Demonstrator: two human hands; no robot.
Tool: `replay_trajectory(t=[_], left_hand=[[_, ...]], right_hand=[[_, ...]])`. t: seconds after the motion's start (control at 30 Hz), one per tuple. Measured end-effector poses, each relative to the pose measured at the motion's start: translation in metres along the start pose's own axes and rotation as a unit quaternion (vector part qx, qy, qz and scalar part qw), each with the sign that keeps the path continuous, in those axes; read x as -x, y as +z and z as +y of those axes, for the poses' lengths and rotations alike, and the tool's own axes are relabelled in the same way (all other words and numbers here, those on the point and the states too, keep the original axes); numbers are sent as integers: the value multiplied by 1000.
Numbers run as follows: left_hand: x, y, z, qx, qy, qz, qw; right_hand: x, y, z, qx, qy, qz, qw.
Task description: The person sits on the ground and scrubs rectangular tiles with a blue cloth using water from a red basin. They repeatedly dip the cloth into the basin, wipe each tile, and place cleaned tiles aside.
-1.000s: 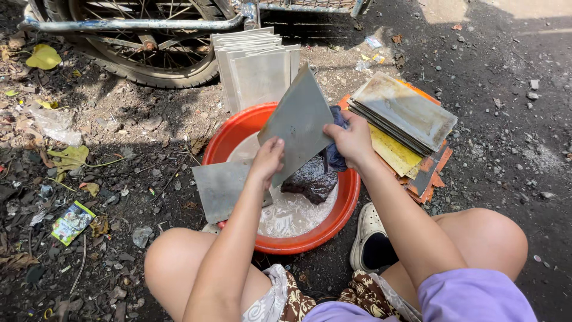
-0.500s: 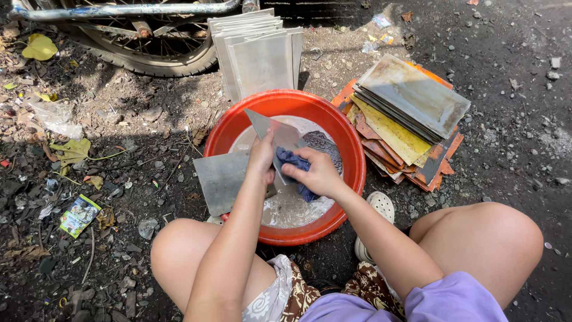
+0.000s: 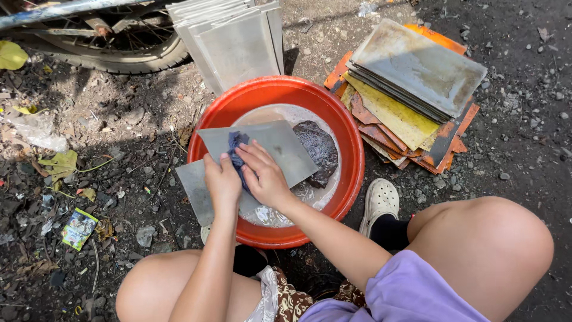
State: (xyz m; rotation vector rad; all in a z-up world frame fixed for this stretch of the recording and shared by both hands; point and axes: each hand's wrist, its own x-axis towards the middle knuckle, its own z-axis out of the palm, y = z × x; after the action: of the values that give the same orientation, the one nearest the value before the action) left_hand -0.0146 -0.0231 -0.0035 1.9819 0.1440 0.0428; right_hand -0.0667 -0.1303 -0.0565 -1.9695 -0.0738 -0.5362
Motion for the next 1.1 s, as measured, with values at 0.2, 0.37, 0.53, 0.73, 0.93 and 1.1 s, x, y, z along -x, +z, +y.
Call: replay_trajectory(t=[0.2,0.37,0.53,0.73,0.93,1.1], left_hand=[[0,-25,-27,-60,29,8,998],[1,-35,-24,-89,59,17,994],[10,-37,-16,-170,-115,-25,979],[16,-36,-3,-140,7,-25,990],[11,-36,-10,-154,-73,-7,985],[10,-35,-21,-164,-69,16,984]], right_hand=[[32,-44,121,145,143,54,977],[41,-23,107,173,194,94,961],[19,32,25,70,63,17,995],[-63,38,77,65,34,28,997],[-25,-26,175,241,126,12,962],[57,-61,166,320,139,-47,936]])
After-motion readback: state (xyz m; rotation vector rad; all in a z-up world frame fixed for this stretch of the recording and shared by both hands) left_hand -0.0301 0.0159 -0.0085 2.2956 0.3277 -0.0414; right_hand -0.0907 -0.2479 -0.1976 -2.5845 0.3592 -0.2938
